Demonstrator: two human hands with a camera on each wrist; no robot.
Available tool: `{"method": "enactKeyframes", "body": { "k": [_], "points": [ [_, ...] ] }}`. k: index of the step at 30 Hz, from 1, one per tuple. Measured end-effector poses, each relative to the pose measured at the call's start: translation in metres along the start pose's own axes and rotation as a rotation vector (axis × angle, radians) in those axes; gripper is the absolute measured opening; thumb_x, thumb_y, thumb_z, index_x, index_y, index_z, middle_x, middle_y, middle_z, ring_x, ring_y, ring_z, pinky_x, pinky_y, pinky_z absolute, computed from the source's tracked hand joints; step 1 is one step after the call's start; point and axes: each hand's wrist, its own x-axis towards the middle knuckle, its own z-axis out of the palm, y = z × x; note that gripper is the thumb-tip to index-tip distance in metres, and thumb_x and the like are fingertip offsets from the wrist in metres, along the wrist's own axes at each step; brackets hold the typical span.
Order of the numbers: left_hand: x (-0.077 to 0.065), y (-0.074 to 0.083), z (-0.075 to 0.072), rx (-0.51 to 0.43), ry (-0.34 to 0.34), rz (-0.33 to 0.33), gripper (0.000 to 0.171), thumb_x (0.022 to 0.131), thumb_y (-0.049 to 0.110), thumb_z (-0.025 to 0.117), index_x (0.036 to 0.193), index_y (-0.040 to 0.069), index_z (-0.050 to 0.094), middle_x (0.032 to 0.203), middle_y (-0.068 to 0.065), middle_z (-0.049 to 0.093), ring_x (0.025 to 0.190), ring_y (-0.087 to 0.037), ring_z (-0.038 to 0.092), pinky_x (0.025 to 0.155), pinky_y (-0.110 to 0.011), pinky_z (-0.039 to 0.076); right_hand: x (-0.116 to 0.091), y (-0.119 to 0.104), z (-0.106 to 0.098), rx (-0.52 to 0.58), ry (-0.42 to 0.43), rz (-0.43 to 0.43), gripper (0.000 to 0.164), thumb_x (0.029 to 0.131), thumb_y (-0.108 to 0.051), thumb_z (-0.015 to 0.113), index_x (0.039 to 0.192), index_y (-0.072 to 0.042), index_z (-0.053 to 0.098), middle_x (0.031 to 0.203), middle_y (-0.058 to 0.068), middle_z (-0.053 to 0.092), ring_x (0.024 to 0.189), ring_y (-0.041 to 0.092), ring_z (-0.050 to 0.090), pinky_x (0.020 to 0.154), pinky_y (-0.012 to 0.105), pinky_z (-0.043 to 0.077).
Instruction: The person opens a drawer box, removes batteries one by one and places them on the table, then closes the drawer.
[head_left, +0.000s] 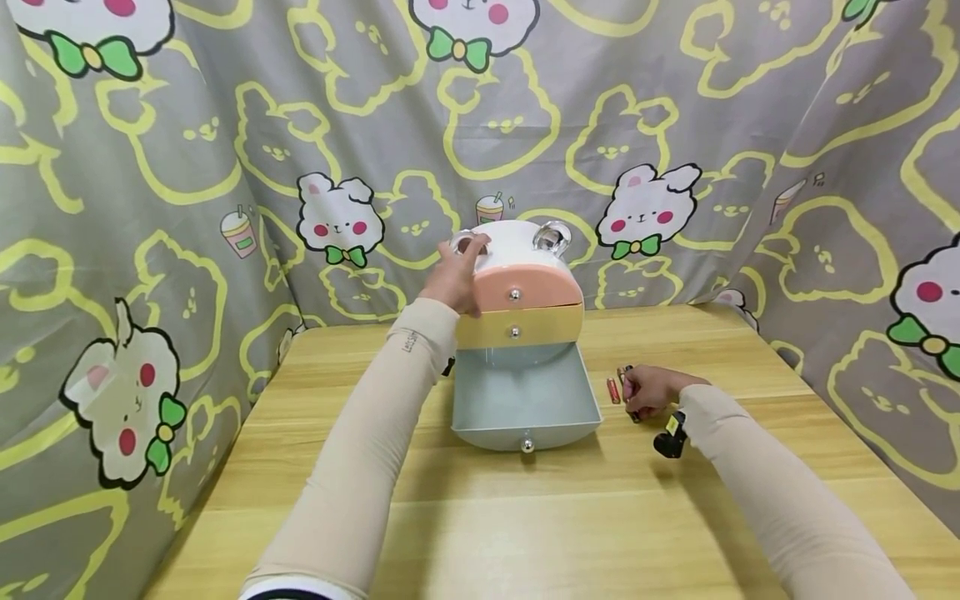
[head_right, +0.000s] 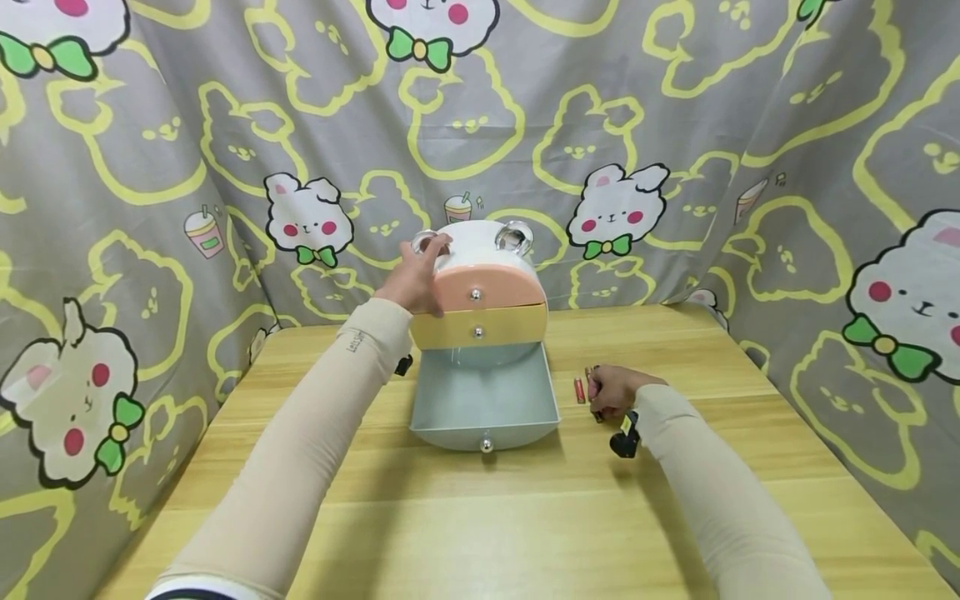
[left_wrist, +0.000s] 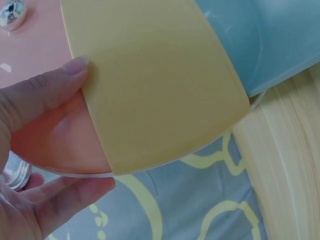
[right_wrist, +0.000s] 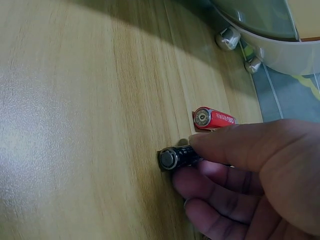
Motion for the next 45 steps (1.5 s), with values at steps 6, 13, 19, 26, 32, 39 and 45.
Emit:
{"method": "enactKeyframes", "body": {
  "k": [6, 13, 19, 26, 32, 39, 45],
  "points": [
    [-0.003, 0.001, -0.003, 0.018, 0.005, 0.021, 0.134, 0.045, -0.007, 0.092, 0.146, 0.043, 0.019, 0.139, -0.031, 0.017, 0.092, -0.04, 0.055, 0.066, -0.044, 0.054, -0.001, -0.004, 0.001, -0.013, 0.011, 0.018, 0.015, 0.088, 0.003, 0.062, 0.084, -0.002, 0.049, 0.07, 0.006, 0.055, 0.058, 0.015, 0.054, 0.052, 0.024, 0.044],
    [-0.005, 0.001, -0.003, 0.018, 0.006, 0.028, 0.134, 0.044, -0.007, 0.092, 0.146, 0.042, 0.02, 0.139, -0.032, 0.017, 0.091, -0.039, 0.055, 0.066, -0.044, 0.054, -0.002, -0.003, -0.001, 0.01, -0.003, -0.01, 0.014, 0.087, 0.0, 0.063, 0.084, -0.002, 0.049, 0.071, 0.006, 0.056, 0.059, 0.016, 0.056, 0.052, 0.025, 0.046],
    [-0.004, 0.0, -0.002, 0.012, 0.002, 0.027, 0.134, 0.045, -0.007, 0.092, 0.146, 0.042, 0.02, 0.14, -0.032, 0.017, 0.094, -0.041, 0.055, 0.067, -0.045, 0.055, -0.007, 0.0, -0.002, 0.024, -0.015, -0.09, 0.017, 0.089, -0.006, 0.065, 0.083, -0.006, 0.049, 0.069, 0.005, 0.056, 0.057, 0.014, 0.056, 0.05, 0.026, 0.047],
    [-0.003, -0.001, -0.002, 0.017, -0.007, 0.023, 0.133, 0.045, -0.005, 0.093, 0.146, 0.043, 0.02, 0.139, -0.032, 0.017, 0.094, -0.041, 0.054, 0.068, -0.044, 0.054, -0.011, -0.01, 0.01, -0.166, 0.174, -0.102, 0.015, 0.089, -0.007, 0.066, 0.083, -0.005, 0.052, 0.069, 0.002, 0.052, 0.058, 0.014, 0.052, 0.053, 0.027, 0.044],
    [0.0, -0.001, -0.003, 0.03, -0.008, 0.031, 0.136, 0.045, -0.004, 0.094, 0.147, 0.043, 0.018, 0.139, -0.032, 0.016, 0.093, -0.041, 0.055, 0.069, -0.045, 0.054, -0.022, -0.018, 0.027, 0.033, 0.163, -0.101, 0.016, 0.092, -0.013, 0.065, 0.089, -0.002, 0.054, 0.073, 0.01, 0.058, 0.059, 0.02, 0.058, 0.054, 0.031, 0.05],
    [-0.001, -0.002, -0.004, 0.021, -0.016, 0.029, 0.146, 0.047, -0.004, 0.093, 0.152, 0.044, 0.003, 0.143, -0.036, 0.011, 0.094, -0.042, 0.056, 0.074, -0.047, 0.054, -0.04, -0.024, 0.06, 0.314, 0.049, -0.11, 0.023, 0.096, -0.018, 0.06, 0.094, 0.004, 0.055, 0.084, 0.015, 0.06, 0.066, 0.021, 0.059, 0.059, 0.033, 0.052],
    [-0.001, -0.004, -0.004, 0.009, -0.02, 0.011, 0.147, 0.049, -0.004, 0.092, 0.151, 0.046, -0.002, 0.144, -0.034, 0.012, 0.092, -0.04, 0.057, 0.074, -0.046, 0.054, -0.038, -0.035, 0.089, 0.403, -0.022, -0.108, 0.03, 0.097, -0.025, 0.06, 0.094, 0.006, 0.058, 0.078, 0.011, 0.062, 0.06, 0.016, 0.059, 0.055, 0.028, 0.052]
  ]
}}
